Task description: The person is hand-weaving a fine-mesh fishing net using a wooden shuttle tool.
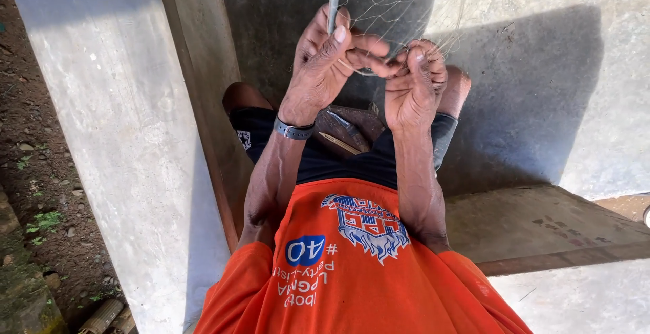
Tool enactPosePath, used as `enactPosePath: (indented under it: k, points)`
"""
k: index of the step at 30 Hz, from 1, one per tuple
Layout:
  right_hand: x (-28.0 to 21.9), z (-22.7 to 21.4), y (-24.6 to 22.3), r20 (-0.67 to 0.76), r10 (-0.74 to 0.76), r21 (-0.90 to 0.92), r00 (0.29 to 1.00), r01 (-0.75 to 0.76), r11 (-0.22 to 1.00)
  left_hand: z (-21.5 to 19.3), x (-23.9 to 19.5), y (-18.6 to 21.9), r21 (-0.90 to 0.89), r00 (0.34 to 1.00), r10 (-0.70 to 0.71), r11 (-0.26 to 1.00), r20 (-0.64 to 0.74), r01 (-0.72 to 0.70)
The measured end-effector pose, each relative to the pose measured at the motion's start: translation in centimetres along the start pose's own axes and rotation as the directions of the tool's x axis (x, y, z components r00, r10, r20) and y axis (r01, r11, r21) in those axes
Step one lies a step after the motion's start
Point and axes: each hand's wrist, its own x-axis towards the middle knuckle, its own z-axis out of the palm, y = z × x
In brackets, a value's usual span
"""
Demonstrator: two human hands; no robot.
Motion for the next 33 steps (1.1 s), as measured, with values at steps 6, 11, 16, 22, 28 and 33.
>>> enactPosePath:
  k: [6, 11, 16, 22, 28, 33]
  points:
    - [1.0, -1.7, -1.2, -0.11, 0.023, 0.061, 0.994, -0.017, 0.998, -0.1, 0.2, 1.4, 0.096, 0.965, 0.062, 0.995, -0.254, -0.039]
    - [1.4, -2.6, -1.3, -0.106, 0.049, 0.124, 0.993, -0.035, 0.992, -0.6, -1.0, 0.5, 0.003, 0.981, 0.021, 1.0, -0.193, -0.021]
    - [2.3, -2.5, -1.1, -0.093, 0.114, 0.217, 0.989, -0.092, 0.972, 0.1, -1.9, 0.2, 0.034, 0.987, -0.023, 0.999, -0.159, 0.029]
    - [1.8, -3.1, -0.2, 0.181, 0.157, 0.09, 0.971, -0.175, 0.98, -0.3, -2.5, 0.3, 0.008, 0.978, -0.025, 1.0, -0.208, 0.028]
    - [0.4, -2.1, -0.6, 0.014, 0.174, -0.015, 0.985, -0.174, 0.985, -0.9, -2.2, 0.8, 0.196, 0.922, 0.131, 0.979, -0.364, -0.061]
    - [0.4, -2.5, -0.7, -0.042, 0.169, 0.006, 0.985, -0.168, 0.986, -1.1, -2.5, 0.6, 0.25, 0.915, 0.133, 0.968, -0.38, -0.037]
